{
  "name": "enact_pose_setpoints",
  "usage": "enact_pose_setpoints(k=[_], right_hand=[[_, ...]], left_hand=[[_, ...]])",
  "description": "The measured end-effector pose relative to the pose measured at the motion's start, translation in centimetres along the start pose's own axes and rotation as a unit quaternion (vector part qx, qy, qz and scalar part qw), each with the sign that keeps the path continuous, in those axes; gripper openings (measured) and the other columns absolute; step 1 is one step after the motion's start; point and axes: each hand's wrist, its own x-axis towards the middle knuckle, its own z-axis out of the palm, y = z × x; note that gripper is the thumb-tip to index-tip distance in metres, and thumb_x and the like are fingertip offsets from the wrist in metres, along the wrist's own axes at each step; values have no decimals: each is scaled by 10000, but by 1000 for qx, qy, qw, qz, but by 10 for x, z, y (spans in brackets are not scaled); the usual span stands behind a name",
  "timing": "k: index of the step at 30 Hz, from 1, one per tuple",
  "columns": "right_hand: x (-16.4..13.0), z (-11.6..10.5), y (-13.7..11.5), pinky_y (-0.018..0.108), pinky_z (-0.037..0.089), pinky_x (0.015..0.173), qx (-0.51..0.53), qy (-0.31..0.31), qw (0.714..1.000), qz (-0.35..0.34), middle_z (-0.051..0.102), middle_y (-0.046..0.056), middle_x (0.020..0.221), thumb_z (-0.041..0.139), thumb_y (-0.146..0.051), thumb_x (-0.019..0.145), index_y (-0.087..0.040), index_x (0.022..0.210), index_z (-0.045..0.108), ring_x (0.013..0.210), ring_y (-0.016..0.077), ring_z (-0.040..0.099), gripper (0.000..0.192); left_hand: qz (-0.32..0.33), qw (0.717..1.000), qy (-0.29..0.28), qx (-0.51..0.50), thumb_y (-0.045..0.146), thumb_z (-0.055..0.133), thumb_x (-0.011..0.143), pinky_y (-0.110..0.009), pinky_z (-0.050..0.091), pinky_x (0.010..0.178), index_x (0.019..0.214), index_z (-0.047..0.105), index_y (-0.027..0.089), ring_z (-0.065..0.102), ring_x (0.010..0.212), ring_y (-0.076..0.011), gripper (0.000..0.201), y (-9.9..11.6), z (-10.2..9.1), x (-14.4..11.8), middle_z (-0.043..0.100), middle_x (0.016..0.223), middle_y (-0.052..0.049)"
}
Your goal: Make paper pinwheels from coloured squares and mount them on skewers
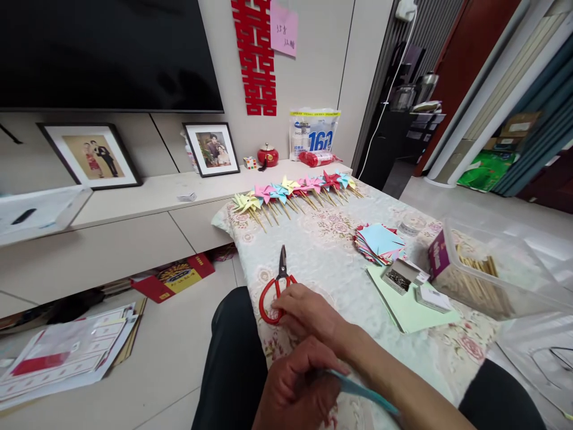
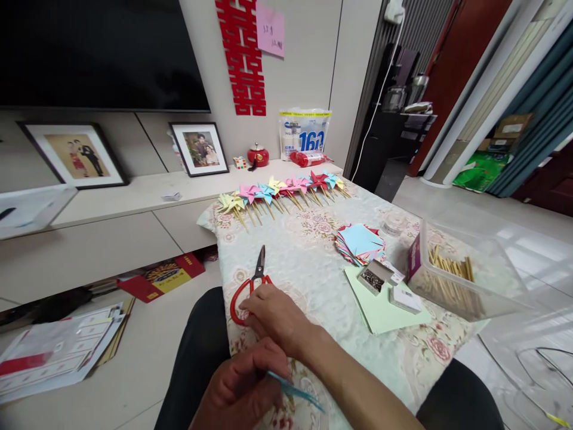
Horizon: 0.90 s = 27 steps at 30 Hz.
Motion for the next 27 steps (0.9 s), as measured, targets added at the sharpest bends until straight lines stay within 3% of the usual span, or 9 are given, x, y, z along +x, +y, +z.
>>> enact_pose_setpoints(k=[3, 6, 10, 14, 17, 20, 22, 24, 27], right_hand=[[14, 16, -3, 309, 465, 767, -125, -41, 989, 72, 655, 95, 990, 567, -300, 947, -174, 908, 713, 881, 213, 596, 197], [11, 15, -8, 303, 460, 722, -184, -66, 968, 155, 646, 121, 968, 533, -303, 965, -159, 890, 720, 885, 233, 609, 247], [-10, -4, -14, 288, 452, 732, -187, -80, 954, 220, 638, 128, 1024, 540, -147, 900, -136, 980, 678, 907, 230, 626, 160], [-41, -24, -12, 297, 427, 686, -170, -94, 934, 298, 641, 132, 1035, 532, -92, 828, -114, 1106, 606, 834, 229, 645, 288], [-70, -35, -7, 320, 425, 724, -133, -68, 935, 321, 659, 121, 990, 533, -102, 807, -119, 1160, 594, 860, 247, 643, 359], [-101, -46, 0, 329, 423, 704, -61, -28, 927, 368, 662, 79, 894, 593, -172, 780, -149, 1057, 647, 786, 229, 612, 283], [-121, -52, 3, 307, 421, 640, 75, 0, 914, 398, 640, 37, 799, 620, -244, 788, -170, 1042, 665, 702, 195, 580, 268], [-141, -54, 5, 293, 449, 649, 239, 49, 880, 408, 657, 36, 832, 673, -322, 787, -183, 1082, 674, 728, 186, 596, 326], [-171, -48, 1, 301, 490, 667, 406, 127, 800, 423, 697, 62, 887, 779, -494, 723, -214, 1112, 697, 761, 201, 634, 486]], left_hand=[[12, 999, -32, 10, 388, 766, 798, -218, 465, 562, 823, 797, 231, 571, 647, -117, 163, -2, -6, 0, 601, 851, -37], [-7, 1000, -8, -1, 382, 756, 807, -225, 494, 507, 832, 796, 229, 585, 571, -99, 160, -6, -12, 0, 624, 916, -44], [-26, 998, 63, 14, 354, 773, 789, -230, 507, 527, 791, 784, 190, 600, 573, -98, 165, -4, -21, 0, 650, 951, -45], [-51, 992, 109, 38, 336, 778, 783, -207, 471, 569, 794, 778, 177, 603, 570, -80, 159, 1, -30, 1, 674, 917, -24], [-65, 990, 125, 31, 359, 790, 768, -201, 444, 555, 790, 773, 174, 607, 540, -79, 187, 1, -37, 1, 685, 842, -10], [-83, 987, 133, 11, 383, 819, 732, -202, 434, 535, 801, 776, 170, 601, 518, -89, 228, -1, -42, 1, 674, 729, 0], [-94, 986, 137, -11, 381, 841, 702, -206, 437, 522, 793, 777, 166, 597, 513, -92, 242, 0, -45, 2, 687, 737, -5], [-104, 985, 137, -32, 368, 861, 675, -208, 440, 512, 774, 776, 158, 591, 509, -89, 247, 1, -47, 3, 709, 776, -17], [-108, 982, 139, -61, 356, 886, 645, -211, 469, 535, 760, 776, 155, 604, 538, -101, 257, 2, -48, 4, 718, 748, -24]])
